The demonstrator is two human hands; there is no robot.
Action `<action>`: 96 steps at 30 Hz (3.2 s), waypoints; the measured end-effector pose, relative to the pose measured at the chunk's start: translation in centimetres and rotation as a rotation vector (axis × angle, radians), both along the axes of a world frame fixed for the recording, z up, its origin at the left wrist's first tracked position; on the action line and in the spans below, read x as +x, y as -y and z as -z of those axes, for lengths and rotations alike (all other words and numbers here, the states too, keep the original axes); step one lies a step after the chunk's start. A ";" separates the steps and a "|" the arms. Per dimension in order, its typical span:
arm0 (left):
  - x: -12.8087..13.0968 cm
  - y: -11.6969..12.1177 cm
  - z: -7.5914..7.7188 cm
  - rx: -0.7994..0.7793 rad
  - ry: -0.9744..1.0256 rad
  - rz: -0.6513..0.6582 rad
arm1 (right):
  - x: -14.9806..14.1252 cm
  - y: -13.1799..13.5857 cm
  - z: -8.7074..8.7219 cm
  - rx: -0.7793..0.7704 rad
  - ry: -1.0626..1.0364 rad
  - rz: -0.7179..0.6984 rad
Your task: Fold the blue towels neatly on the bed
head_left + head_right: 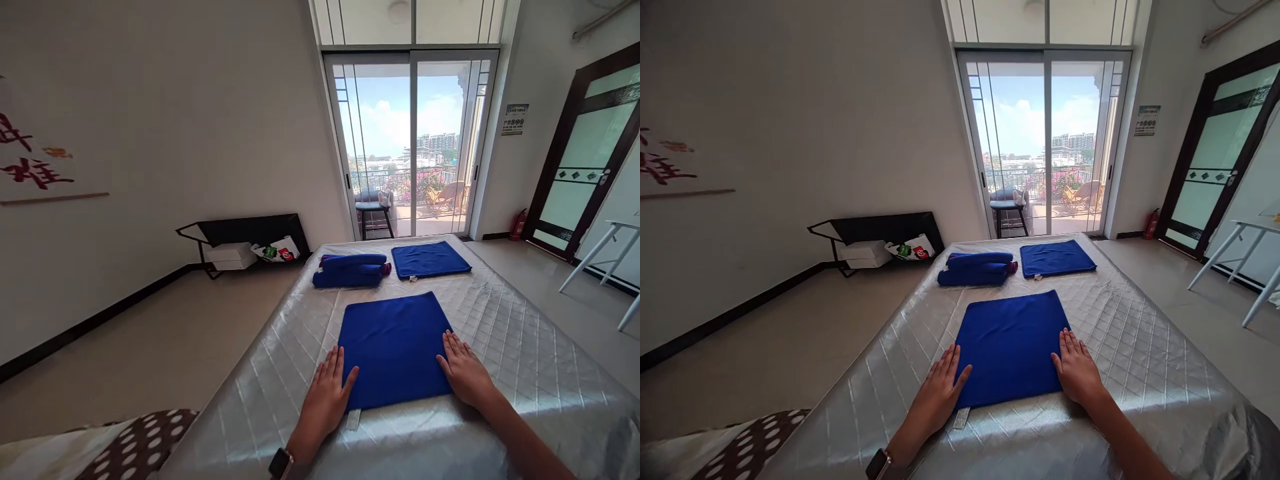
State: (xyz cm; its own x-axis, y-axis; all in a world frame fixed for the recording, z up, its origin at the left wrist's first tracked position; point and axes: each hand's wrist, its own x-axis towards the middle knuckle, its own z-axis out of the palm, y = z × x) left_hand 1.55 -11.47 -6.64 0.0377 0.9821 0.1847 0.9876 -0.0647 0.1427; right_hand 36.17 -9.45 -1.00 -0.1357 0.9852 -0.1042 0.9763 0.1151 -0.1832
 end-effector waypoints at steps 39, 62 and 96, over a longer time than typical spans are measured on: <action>4.7 -13.2 -3.8 -0.032 -0.021 0.041 | -2.4 -9.6 -1.9 0.007 -0.001 0.047; 2.3 -12.9 -4.1 0.054 -0.022 0.035 | -3.3 -13.4 -1.4 0.094 -0.019 0.054; 1.0 -15.4 -3.2 -0.063 0.004 -0.014 | -3.4 -13.7 -1.9 0.050 0.009 0.072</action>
State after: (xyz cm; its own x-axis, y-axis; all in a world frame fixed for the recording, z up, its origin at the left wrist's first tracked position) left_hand 2.59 3.94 -3.43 0.0233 0.9922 0.1227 0.9878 -0.0418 0.1498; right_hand 32.79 4.21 0.87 -0.0632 0.9964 -0.0560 0.9840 0.0529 -0.1700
